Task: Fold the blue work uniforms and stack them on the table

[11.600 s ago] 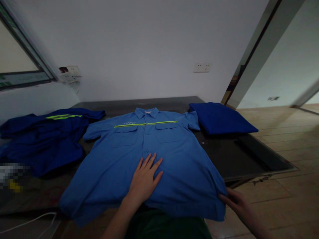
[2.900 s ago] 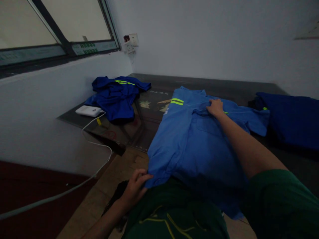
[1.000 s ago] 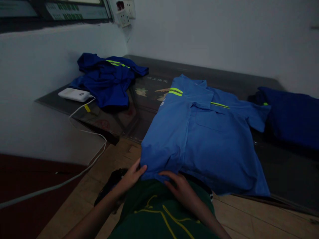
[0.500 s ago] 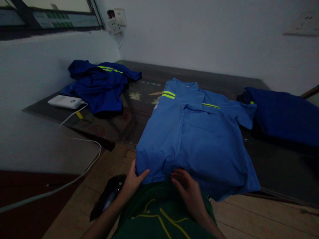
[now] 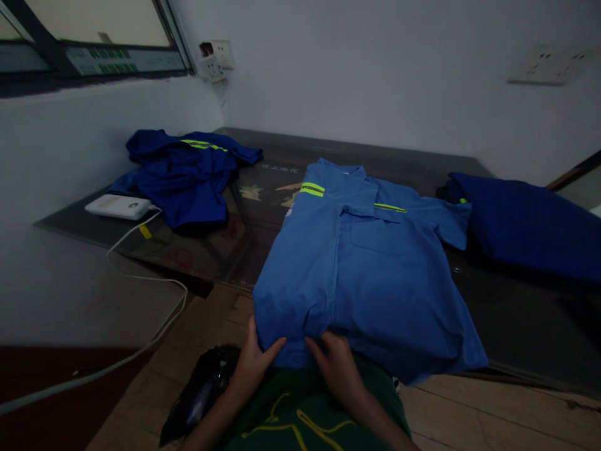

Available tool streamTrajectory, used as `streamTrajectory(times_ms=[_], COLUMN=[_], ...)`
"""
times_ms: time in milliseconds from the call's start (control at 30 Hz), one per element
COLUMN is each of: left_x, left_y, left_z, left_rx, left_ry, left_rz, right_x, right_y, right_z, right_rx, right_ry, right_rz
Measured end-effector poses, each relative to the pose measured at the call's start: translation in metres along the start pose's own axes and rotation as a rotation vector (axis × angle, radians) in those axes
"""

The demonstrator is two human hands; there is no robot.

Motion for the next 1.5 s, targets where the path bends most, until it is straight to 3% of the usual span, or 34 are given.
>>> streamTrajectory(times_ms=[100,200,333,433,500,600,667,733,800,900,1067,1200,1367,1500], left_x=[-0.006,-0.012,-0.014,-0.019,-0.033,-0.076,-0.122,-0.175,-0.229,-0.293,-0.364,-0.413,-0.455,-0.476], left_y=[-0.001,-0.003,0.012,0.053,0.095,0.168,0.209,0.231,0.235,0.221,0.206,0.210,0.216,0.215], left_z=[0.005,0.014,0.034,0.041,0.034,0.008,-0.020,-0.051,-0.080,-0.109,-0.129,-0.136,-0.145,-0.147], left_rx=[0.068,0.071,-0.077,-0.189,-0.207,-0.160,-0.177,-0.208,-0.282,-0.532,-0.702,-0.670,-0.611,-0.587], left_ry=[0.036,0.045,0.216,0.292,0.264,0.211,0.108,0.001,-0.078,-0.079,-0.046,-0.055,-0.108,-0.186], left_rz=[0.064,0.016,-0.293,-0.600,-0.771,-0.966,-0.975,-0.936,-0.812,-0.653,-0.510,-0.387,-0.493,-0.546], right_x=[0.001,0.012,0.030,0.019,-0.011,-0.085,-0.142,-0.193,-0.231,-0.265,-0.289,-0.303,-0.312,-0.308], right_y=[0.003,0.010,0.000,-0.020,-0.031,-0.035,-0.027,-0.014,0.001,0.020,0.043,0.055,0.063,0.064], right_z=[0.007,0.035,0.101,0.152,0.180,0.213,0.229,0.240,0.246,0.247,0.250,0.253,0.243,0.232], right_rx=[0.004,0.079,-0.020,-0.139,-0.163,-0.151,-0.087,0.068,0.289,0.524,0.624,0.438,-0.017,-0.205], right_ry=[-0.084,-0.219,-0.343,-0.397,-0.333,-0.123,0.016,0.130,0.276,0.379,0.484,0.442,0.489,0.459], right_rz=[-0.039,-0.096,0.055,0.040,0.066,0.135,0.114,0.032,-0.015,-0.026,-0.228,-0.338,-0.173,-0.125])
Point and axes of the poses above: each hand's wrist, its own x-axis away from the middle knuckle, its own z-axis out of the back of the hand, y = z × x, the point moved 1 cm from there along -x, towards the middle knuckle, and after that the axes turned 5 degrees about x, right-handed, at the moved point
